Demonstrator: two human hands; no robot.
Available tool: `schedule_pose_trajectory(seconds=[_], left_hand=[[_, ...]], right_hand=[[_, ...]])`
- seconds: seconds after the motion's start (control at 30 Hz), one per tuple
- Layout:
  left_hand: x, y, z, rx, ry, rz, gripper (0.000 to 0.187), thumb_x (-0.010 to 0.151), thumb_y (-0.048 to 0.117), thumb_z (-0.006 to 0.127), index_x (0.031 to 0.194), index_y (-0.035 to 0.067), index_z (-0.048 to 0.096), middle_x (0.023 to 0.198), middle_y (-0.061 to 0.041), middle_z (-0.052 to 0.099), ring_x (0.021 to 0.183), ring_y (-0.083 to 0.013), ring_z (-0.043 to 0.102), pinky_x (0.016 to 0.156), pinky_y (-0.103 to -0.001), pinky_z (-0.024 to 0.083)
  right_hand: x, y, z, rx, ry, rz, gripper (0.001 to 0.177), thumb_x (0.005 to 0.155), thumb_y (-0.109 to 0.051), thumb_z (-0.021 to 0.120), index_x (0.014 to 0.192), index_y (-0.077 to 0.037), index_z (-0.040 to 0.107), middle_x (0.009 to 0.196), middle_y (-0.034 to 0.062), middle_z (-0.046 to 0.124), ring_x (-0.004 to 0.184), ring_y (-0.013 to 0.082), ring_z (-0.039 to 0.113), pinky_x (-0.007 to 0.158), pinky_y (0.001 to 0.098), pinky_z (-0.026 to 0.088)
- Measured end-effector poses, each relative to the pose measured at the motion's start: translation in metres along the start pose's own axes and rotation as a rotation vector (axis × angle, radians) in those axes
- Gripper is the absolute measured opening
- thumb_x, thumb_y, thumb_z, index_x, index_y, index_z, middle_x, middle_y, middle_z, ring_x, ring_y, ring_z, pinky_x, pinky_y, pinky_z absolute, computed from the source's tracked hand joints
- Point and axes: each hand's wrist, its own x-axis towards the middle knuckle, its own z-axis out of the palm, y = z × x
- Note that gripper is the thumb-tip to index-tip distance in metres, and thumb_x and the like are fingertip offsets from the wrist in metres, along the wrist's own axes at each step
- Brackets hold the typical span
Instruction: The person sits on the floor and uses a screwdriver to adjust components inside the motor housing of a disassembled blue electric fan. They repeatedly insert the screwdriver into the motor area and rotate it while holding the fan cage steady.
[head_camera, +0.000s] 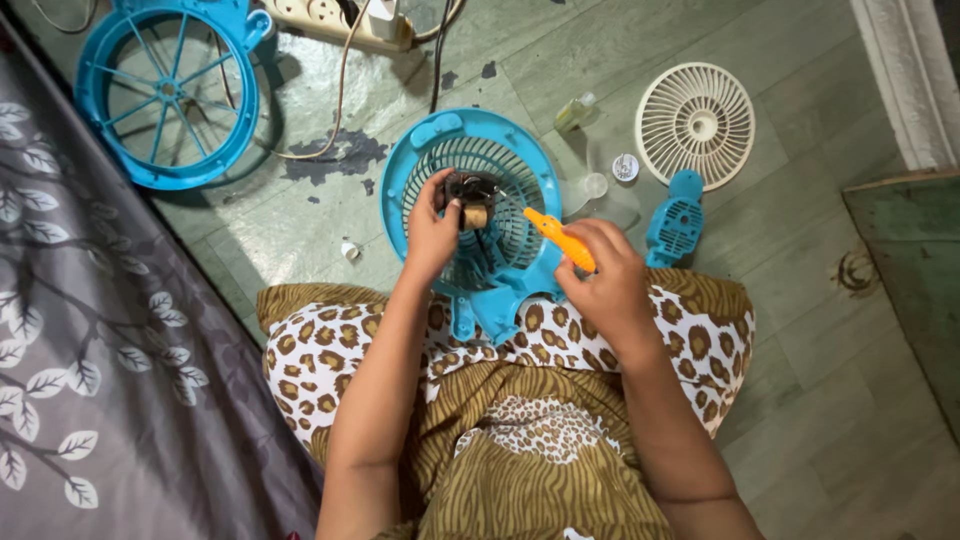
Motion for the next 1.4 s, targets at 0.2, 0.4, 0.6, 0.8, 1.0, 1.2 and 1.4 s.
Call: schedule_pose_trajectory(seconds=[0.2,0.4,0.6,0.8,1.0,1.2,1.4], left_hand=[[-0.001,0.003,0.001,-0.062,-0.022,-0.050,0.046,0.097,-0.008,0.051,0.142,-0.001,0.049,0.127,-0.013,0.067,0.119,-0.0190,0.064,0.103,-0.030,0.049],[-0.001,0.008,0.002,-0.078,-0.032,-0.004,0.045,0.097,-0.009,0.052,0.141,-0.002,0.049,0.129,-0.012,0.066,0.121,-0.0180,0.064,0.105,-0.030,0.048],[-0.003,0.014,0.002,0.000,-0.037,-0.001,0.045,0.096,-0.008,0.053,0.140,0.000,0.050,0.126,-0.012,0.068,0.117,-0.0181,0.066,0.102,-0.029,0.050],[-0.004,0.018,-0.001,0.066,-0.046,0.060,0.045,0.096,-0.009,0.054,0.139,0.001,0.053,0.124,-0.012,0.069,0.117,-0.0171,0.066,0.102,-0.028,0.049],[-0.004,0.010,-0.002,0.195,0.022,0.022,0.044,0.094,-0.007,0.059,0.137,0.003,0.056,0.120,-0.012,0.072,0.112,-0.0177,0.068,0.096,-0.030,0.051],[0.001,-0.003,-0.002,0.080,0.017,0.004,0.044,0.095,-0.006,0.056,0.138,0.004,0.054,0.118,-0.012,0.072,0.110,-0.0188,0.070,0.096,-0.030,0.053],[0.001,0.002,-0.002,0.070,0.042,0.087,0.045,0.094,-0.009,0.055,0.138,0.002,0.054,0.121,-0.014,0.071,0.114,-0.0216,0.069,0.099,-0.031,0.051]], right_hand=[[-0.001,-0.001,0.001,-0.011,0.005,-0.004,0.034,0.083,-0.002,0.072,0.116,-0.001,0.067,0.117,0.0174,0.068,0.106,0.0353,0.070,0.091,0.0407,0.057],[0.001,-0.006,-0.001,0.052,-0.027,0.104,0.033,0.083,-0.003,0.070,0.116,-0.002,0.067,0.116,0.0161,0.068,0.102,0.0331,0.071,0.080,0.0368,0.059],[0.002,-0.014,-0.004,-0.021,-0.055,-0.066,0.031,0.083,0.000,0.070,0.113,0.001,0.065,0.117,0.0158,0.066,0.103,0.0342,0.069,0.089,0.0408,0.057],[0.008,-0.011,-0.006,-0.116,-0.154,-0.174,0.033,0.082,-0.001,0.071,0.114,-0.002,0.063,0.113,0.0150,0.065,0.103,0.0382,0.067,0.088,0.0461,0.056],[0.025,-0.012,-0.009,-0.307,-0.290,0.278,0.039,0.098,-0.029,0.076,0.120,-0.005,0.055,0.094,0.0183,0.067,0.089,0.0431,0.066,0.076,0.0507,0.053],[0.015,-0.021,-0.012,-0.205,-0.150,-0.057,0.028,0.087,-0.020,0.075,0.107,-0.006,0.061,0.098,0.0226,0.062,0.083,0.0428,0.066,0.069,0.0488,0.053],[0.017,-0.017,-0.003,-0.232,-0.119,0.102,0.024,0.100,-0.016,0.077,0.115,-0.005,0.062,0.106,0.0138,0.063,0.093,0.0410,0.066,0.078,0.0492,0.053]])
